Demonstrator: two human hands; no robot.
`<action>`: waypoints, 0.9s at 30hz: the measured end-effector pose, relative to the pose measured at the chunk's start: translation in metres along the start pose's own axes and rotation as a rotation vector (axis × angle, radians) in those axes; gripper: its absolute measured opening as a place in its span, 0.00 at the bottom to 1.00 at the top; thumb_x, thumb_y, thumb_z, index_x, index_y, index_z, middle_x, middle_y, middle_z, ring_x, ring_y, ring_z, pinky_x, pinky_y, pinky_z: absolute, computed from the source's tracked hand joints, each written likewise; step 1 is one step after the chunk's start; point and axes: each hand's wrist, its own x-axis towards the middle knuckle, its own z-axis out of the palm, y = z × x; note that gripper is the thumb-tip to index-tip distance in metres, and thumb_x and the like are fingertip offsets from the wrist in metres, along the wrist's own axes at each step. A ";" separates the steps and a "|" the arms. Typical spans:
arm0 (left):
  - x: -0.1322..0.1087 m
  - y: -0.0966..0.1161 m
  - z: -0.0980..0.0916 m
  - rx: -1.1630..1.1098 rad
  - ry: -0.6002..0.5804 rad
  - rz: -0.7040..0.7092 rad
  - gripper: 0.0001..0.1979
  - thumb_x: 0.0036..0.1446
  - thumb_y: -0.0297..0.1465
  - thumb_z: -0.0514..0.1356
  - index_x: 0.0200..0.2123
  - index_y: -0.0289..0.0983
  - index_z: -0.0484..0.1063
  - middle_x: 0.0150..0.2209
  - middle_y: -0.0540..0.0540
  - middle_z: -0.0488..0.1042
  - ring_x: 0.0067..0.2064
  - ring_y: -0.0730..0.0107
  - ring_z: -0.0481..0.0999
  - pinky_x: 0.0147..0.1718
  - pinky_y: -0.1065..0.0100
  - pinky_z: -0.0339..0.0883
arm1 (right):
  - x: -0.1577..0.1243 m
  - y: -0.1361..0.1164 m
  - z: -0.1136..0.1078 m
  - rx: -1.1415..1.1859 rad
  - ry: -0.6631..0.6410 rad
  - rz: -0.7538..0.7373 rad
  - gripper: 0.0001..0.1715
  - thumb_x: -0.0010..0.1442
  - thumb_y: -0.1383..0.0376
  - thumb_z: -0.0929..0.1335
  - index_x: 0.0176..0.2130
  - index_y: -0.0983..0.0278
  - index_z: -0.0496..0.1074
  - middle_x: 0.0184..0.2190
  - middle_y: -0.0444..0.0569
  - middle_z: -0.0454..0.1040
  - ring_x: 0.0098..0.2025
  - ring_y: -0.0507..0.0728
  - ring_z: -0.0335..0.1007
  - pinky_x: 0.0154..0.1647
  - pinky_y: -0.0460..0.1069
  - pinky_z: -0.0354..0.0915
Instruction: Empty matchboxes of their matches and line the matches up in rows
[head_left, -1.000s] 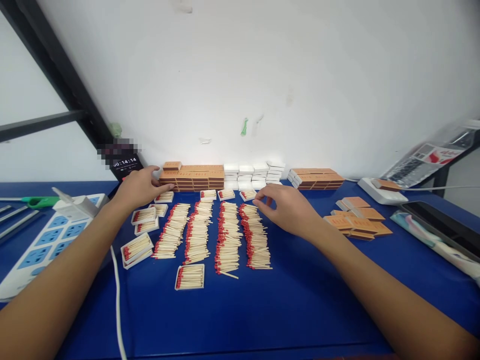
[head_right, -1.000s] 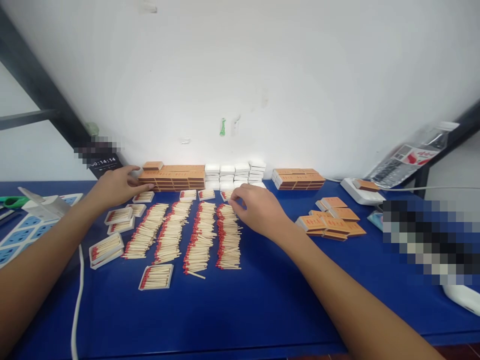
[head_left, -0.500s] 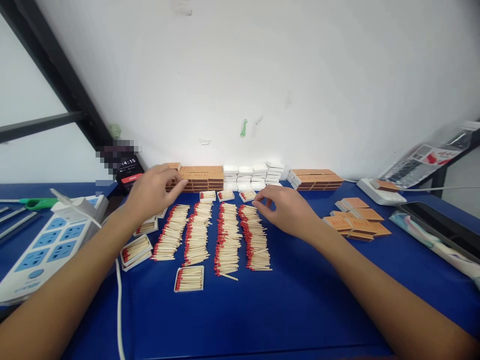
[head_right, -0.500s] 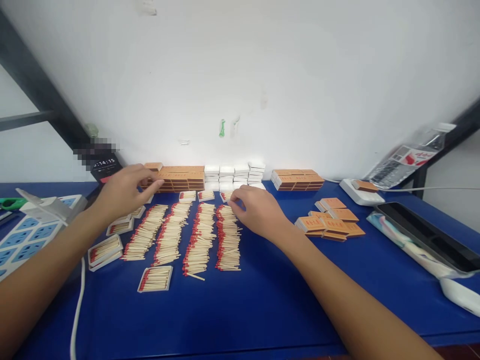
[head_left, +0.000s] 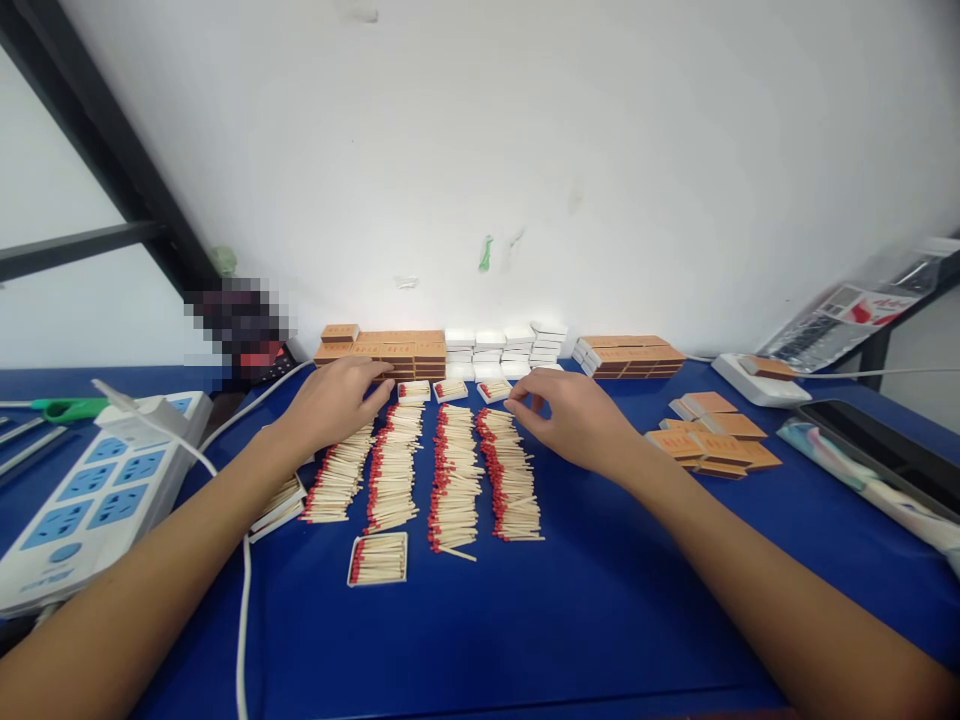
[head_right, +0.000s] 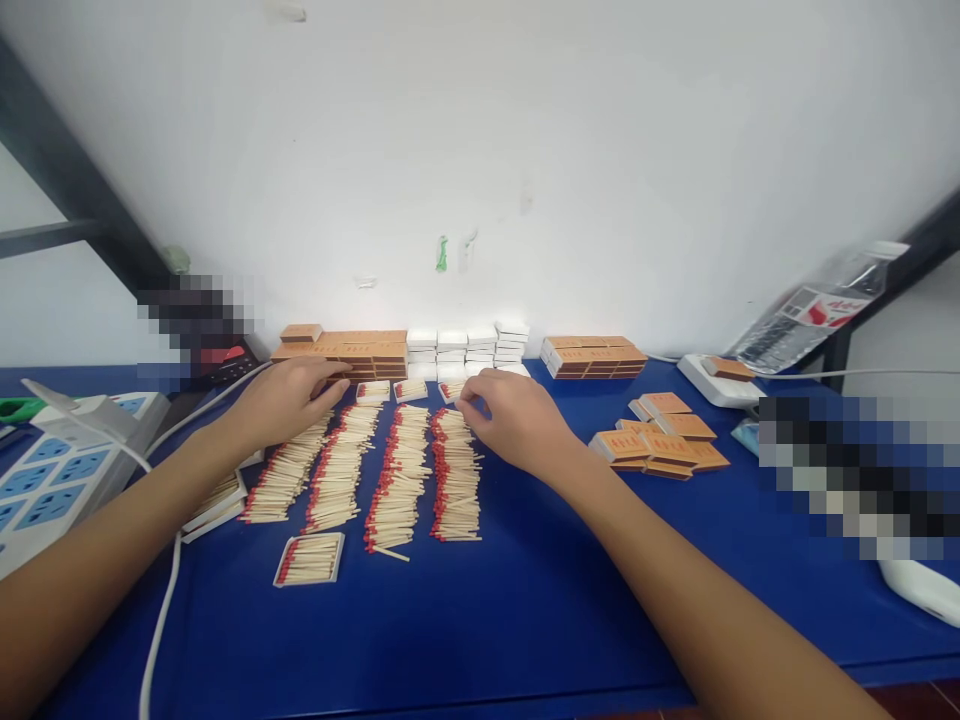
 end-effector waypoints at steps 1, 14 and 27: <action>0.000 0.000 -0.001 -0.009 0.005 -0.004 0.27 0.72 0.43 0.46 0.57 0.37 0.78 0.54 0.38 0.82 0.54 0.48 0.81 0.51 0.53 0.72 | 0.000 0.000 0.000 0.000 0.002 0.001 0.09 0.67 0.65 0.68 0.36 0.61 0.78 0.34 0.50 0.80 0.36 0.58 0.75 0.37 0.53 0.64; -0.002 -0.005 -0.009 0.038 0.003 -0.087 0.19 0.68 0.40 0.52 0.46 0.37 0.80 0.47 0.40 0.83 0.48 0.49 0.81 0.40 0.57 0.72 | 0.000 -0.001 -0.002 -0.005 0.003 0.001 0.08 0.67 0.66 0.68 0.37 0.62 0.78 0.35 0.49 0.81 0.36 0.57 0.75 0.37 0.52 0.63; 0.000 -0.012 -0.001 0.026 -0.038 0.002 0.21 0.69 0.38 0.50 0.49 0.37 0.81 0.47 0.41 0.84 0.47 0.51 0.82 0.44 0.57 0.72 | 0.000 0.001 0.000 -0.002 0.006 -0.004 0.08 0.67 0.66 0.68 0.36 0.62 0.78 0.34 0.49 0.80 0.36 0.57 0.74 0.36 0.51 0.62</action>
